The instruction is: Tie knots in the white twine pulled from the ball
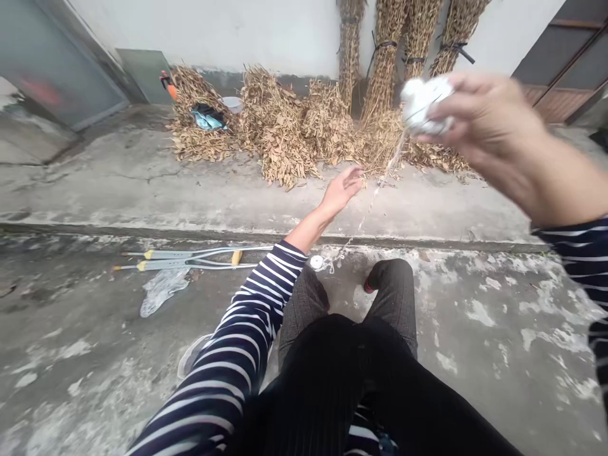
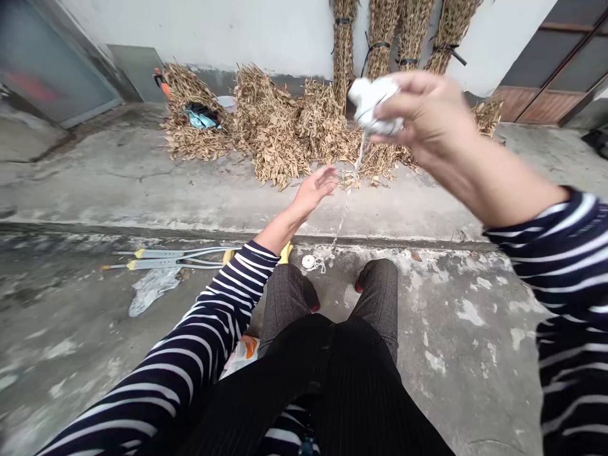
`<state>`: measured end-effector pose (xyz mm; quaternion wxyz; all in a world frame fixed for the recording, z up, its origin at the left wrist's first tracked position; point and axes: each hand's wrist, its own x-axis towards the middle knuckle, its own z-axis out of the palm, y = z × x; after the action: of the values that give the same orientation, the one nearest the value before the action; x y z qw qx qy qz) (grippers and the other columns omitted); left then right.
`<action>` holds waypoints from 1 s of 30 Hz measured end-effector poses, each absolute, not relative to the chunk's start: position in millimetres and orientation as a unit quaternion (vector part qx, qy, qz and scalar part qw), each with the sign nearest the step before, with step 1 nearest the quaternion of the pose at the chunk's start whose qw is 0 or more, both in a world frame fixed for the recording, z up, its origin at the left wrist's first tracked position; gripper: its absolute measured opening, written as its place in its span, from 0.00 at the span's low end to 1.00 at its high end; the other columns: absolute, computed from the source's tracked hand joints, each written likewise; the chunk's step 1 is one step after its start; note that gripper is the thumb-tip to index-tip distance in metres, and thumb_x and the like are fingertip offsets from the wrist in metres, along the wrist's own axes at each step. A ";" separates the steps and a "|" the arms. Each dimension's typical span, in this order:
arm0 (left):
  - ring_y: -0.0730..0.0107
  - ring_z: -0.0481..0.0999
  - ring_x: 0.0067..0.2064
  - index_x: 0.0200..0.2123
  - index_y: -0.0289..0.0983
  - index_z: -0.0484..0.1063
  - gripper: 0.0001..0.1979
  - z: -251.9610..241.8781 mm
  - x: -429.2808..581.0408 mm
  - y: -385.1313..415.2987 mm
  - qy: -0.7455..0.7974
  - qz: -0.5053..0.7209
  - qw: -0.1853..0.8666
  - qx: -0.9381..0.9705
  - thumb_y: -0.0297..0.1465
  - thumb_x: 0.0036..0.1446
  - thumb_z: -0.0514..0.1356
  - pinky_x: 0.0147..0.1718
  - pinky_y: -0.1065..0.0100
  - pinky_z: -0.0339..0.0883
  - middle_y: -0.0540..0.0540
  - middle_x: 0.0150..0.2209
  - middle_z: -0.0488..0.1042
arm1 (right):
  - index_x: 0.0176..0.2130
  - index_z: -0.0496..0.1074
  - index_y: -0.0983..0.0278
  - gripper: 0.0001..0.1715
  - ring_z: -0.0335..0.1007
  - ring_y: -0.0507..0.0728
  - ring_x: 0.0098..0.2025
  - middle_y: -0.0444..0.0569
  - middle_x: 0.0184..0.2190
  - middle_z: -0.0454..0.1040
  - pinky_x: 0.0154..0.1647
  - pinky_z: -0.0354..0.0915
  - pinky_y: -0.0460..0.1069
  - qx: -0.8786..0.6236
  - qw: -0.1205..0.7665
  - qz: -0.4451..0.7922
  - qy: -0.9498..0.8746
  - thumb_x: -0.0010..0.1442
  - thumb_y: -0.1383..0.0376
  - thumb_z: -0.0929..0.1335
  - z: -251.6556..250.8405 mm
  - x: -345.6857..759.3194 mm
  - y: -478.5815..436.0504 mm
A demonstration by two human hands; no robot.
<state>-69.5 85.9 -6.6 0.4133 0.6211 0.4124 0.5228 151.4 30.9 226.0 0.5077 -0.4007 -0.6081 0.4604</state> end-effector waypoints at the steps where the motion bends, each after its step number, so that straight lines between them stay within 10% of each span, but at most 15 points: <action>1: 0.52 0.72 0.66 0.67 0.42 0.67 0.26 9.8 -61.6 81.1 0.361 0.553 0.415 0.626 0.36 0.67 0.63 0.64 0.45 0.67 0.37 0.66 0.71 | 0.35 0.80 0.69 0.13 0.82 0.58 0.42 0.55 0.43 0.83 0.38 0.81 0.51 -0.415 0.495 0.474 -0.598 0.54 0.83 0.75 215.9 139.8 29.8; 12: 0.62 0.81 0.47 0.32 0.36 0.79 0.13 46.7 -43.0 36.8 0.389 0.622 0.333 0.592 0.38 0.65 0.63 0.55 0.61 0.70 0.44 0.34 0.83 | 0.36 0.78 0.65 0.12 0.79 0.56 0.37 0.50 0.36 0.81 0.36 0.81 0.52 -0.408 0.436 0.554 -0.580 0.50 0.75 0.77 169.5 115.2 48.7; 18: 0.58 0.85 0.43 0.35 0.35 0.76 0.16 46.5 -64.4 19.0 0.241 0.483 0.622 0.568 0.43 0.62 0.67 0.50 0.60 0.71 0.44 0.26 0.80 | 0.31 0.77 0.65 0.10 0.76 0.54 0.33 0.50 0.32 0.80 0.30 0.78 0.50 -0.411 0.436 0.580 -0.552 0.47 0.74 0.77 150.7 129.6 52.5; 30: 0.63 0.81 0.34 0.33 0.34 0.74 0.20 -74.3 -110.2 1.7 0.422 0.344 0.659 0.519 0.47 0.57 0.68 0.49 0.57 0.73 0.48 0.22 0.75 | 0.38 0.77 0.59 0.14 0.77 0.57 0.50 0.50 0.46 0.80 0.37 0.80 0.48 -0.378 0.608 0.548 -0.432 0.52 0.71 0.77 153.2 172.7 66.2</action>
<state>-110.2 1.7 -74.3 0.6591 0.5185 0.4222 0.3442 172.7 66.2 153.2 0.6083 -0.3775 -0.4323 0.5482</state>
